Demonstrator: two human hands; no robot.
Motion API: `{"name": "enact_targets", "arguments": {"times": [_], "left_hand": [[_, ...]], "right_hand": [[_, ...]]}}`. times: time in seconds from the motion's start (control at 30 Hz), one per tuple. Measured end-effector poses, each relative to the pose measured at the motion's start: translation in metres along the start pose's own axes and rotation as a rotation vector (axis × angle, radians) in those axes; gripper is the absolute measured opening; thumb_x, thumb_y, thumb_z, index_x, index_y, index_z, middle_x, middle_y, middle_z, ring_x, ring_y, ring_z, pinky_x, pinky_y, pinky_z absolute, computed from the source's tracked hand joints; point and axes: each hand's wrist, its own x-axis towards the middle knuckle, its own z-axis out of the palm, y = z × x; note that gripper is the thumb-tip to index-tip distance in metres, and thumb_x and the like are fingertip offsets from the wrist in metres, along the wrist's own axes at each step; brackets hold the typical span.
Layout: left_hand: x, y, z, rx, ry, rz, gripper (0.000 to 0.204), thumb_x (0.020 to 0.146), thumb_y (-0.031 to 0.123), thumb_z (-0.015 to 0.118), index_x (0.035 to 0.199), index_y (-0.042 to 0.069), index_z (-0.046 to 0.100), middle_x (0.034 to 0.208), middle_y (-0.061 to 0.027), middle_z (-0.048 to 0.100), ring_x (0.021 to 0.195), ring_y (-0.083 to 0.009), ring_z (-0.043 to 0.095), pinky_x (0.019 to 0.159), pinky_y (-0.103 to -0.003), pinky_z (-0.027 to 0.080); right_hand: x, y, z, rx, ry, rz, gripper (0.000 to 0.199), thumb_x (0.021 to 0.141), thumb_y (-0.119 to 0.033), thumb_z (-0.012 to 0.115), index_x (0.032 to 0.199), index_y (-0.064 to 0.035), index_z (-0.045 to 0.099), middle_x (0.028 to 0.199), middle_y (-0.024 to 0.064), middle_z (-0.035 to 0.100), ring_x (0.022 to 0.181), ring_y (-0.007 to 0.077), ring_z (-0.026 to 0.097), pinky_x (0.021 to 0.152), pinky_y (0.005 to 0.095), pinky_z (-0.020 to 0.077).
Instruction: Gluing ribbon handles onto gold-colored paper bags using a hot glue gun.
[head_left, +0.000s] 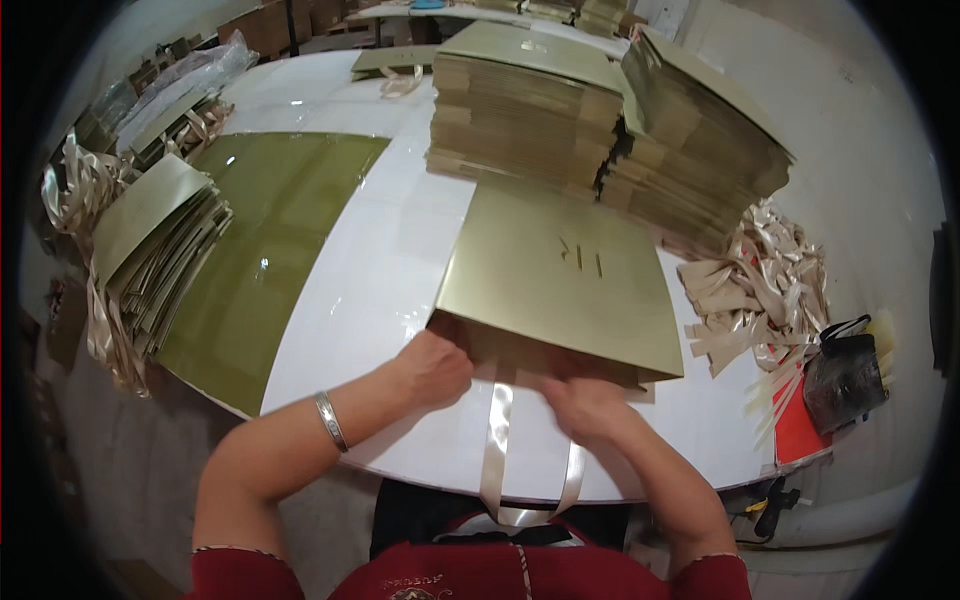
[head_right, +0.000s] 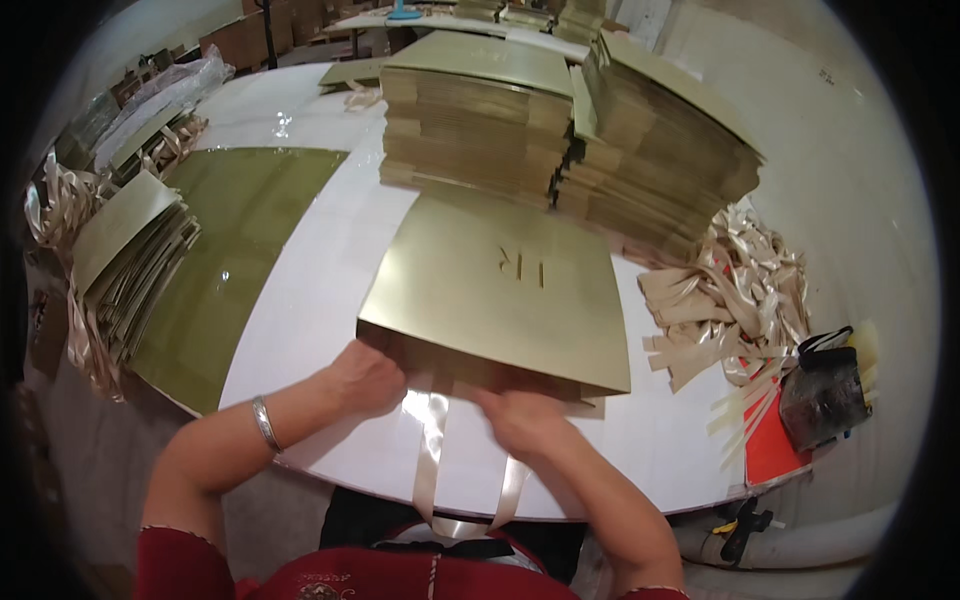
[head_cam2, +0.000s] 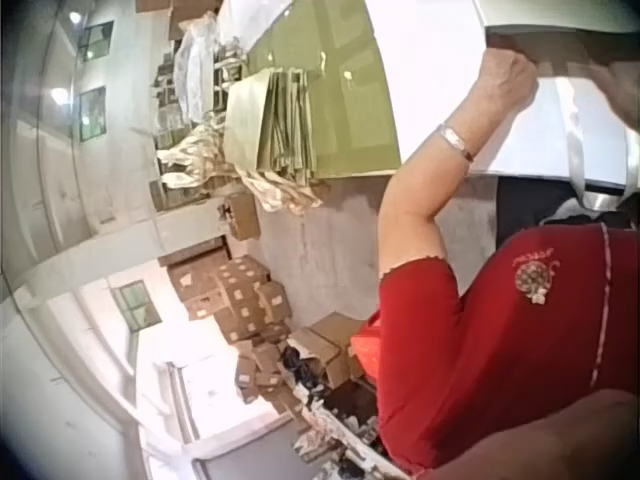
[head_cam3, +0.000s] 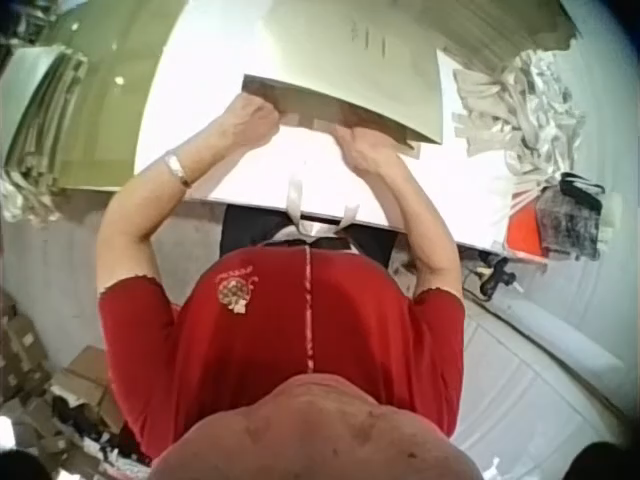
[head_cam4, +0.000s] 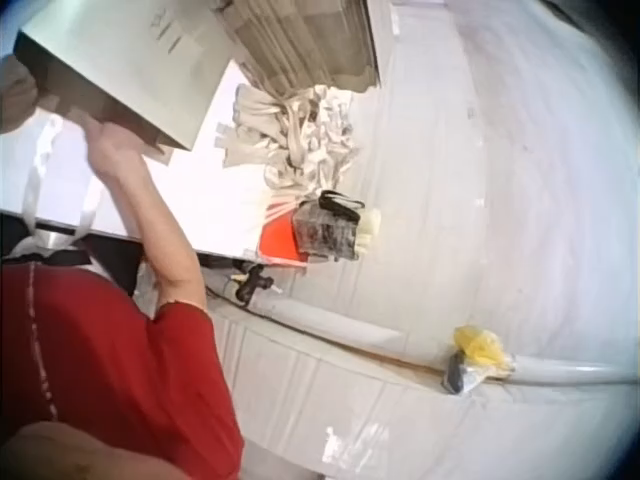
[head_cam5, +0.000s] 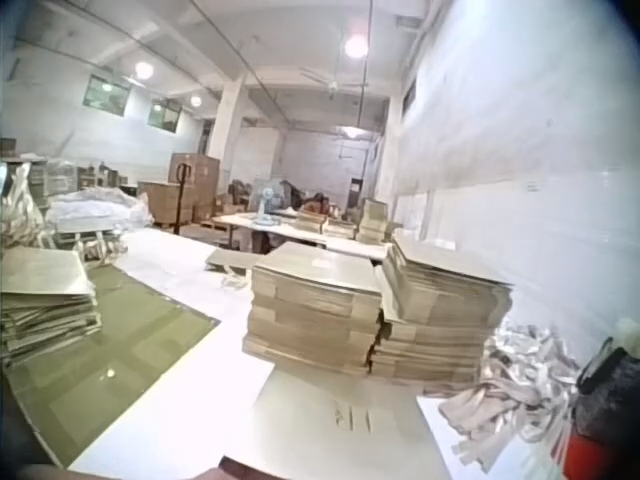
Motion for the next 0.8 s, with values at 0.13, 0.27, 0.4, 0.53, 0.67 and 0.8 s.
{"name": "enact_targets", "arguments": {"times": [0.13,0.27,0.4,0.53,0.67,0.8], "left_hand": [[0.003,0.008,0.003,0.003,0.636,-0.002,0.023,0.079,0.019,0.058,0.068,0.005,0.072,0.076,-0.0142,0.066,0.078,-0.0271,0.064,0.067,-0.039,0.05],[0.006,0.032,0.005,-0.249,0.379,-0.168,0.043,0.086,0.043,0.056,0.09,0.004,0.072,0.1,-0.0187,0.062,0.095,-0.0306,0.06,0.073,-0.039,0.049],[0.008,0.047,-0.002,-0.158,0.393,-0.251,0.053,0.086,0.053,0.055,0.105,0.006,0.071,0.103,-0.0162,0.06,0.09,-0.0298,0.061,0.071,-0.04,0.051],[0.012,0.076,-0.025,-0.481,-0.008,-0.212,0.042,0.081,0.047,0.064,0.086,0.006,0.069,0.087,-0.0144,0.059,0.081,-0.0351,0.059,0.068,-0.04,0.05],[0.009,0.141,-0.046,-0.645,0.834,0.59,0.022,0.076,0.016,0.072,0.072,0.003,0.055,0.08,-0.0125,0.057,0.078,-0.0302,0.06,0.072,-0.041,0.053],[-0.003,0.151,-0.041,-0.592,0.942,0.635,0.021,0.078,0.016,0.069,0.079,0.002,0.054,0.083,-0.0123,0.055,0.081,-0.0295,0.059,0.073,-0.04,0.052]], "right_hand": [[-0.024,0.065,0.021,0.185,0.639,-0.045,0.048,0.091,-0.021,0.051,0.135,-0.0018,0.044,0.135,0.0254,0.044,0.127,0.0405,0.04,0.106,0.0446,0.0337],[-0.012,0.033,0.025,0.9,0.577,-0.368,0.064,0.088,-0.027,0.063,0.139,0.001,0.038,0.137,0.0103,0.046,0.128,0.0269,0.041,0.106,0.0376,0.0337],[0.007,-0.035,-0.004,1.74,0.599,-0.521,0.039,0.087,-0.022,0.063,0.117,0.0015,0.055,0.114,0.0075,0.058,0.104,0.0138,0.052,0.088,0.0313,0.0433],[-0.021,-0.035,-0.05,1.306,1.3,-0.45,0.025,0.082,-0.01,0.056,0.06,-0.0015,0.048,0.059,-0.0012,0.047,0.06,0.0079,0.042,0.052,0.0324,0.0377],[-0.059,-0.008,-0.046,0.624,1.224,-0.197,0.013,0.078,-0.003,0.05,0.077,0.0065,0.058,0.062,0.0177,0.057,0.056,0.0238,0.055,0.056,0.0407,0.0451],[-0.064,-0.023,0.018,-0.159,0.973,-0.111,0.041,0.08,-0.007,0.05,0.118,0.0065,0.049,0.11,0.0294,0.058,0.095,0.0441,0.059,0.083,0.047,0.0503]]}}
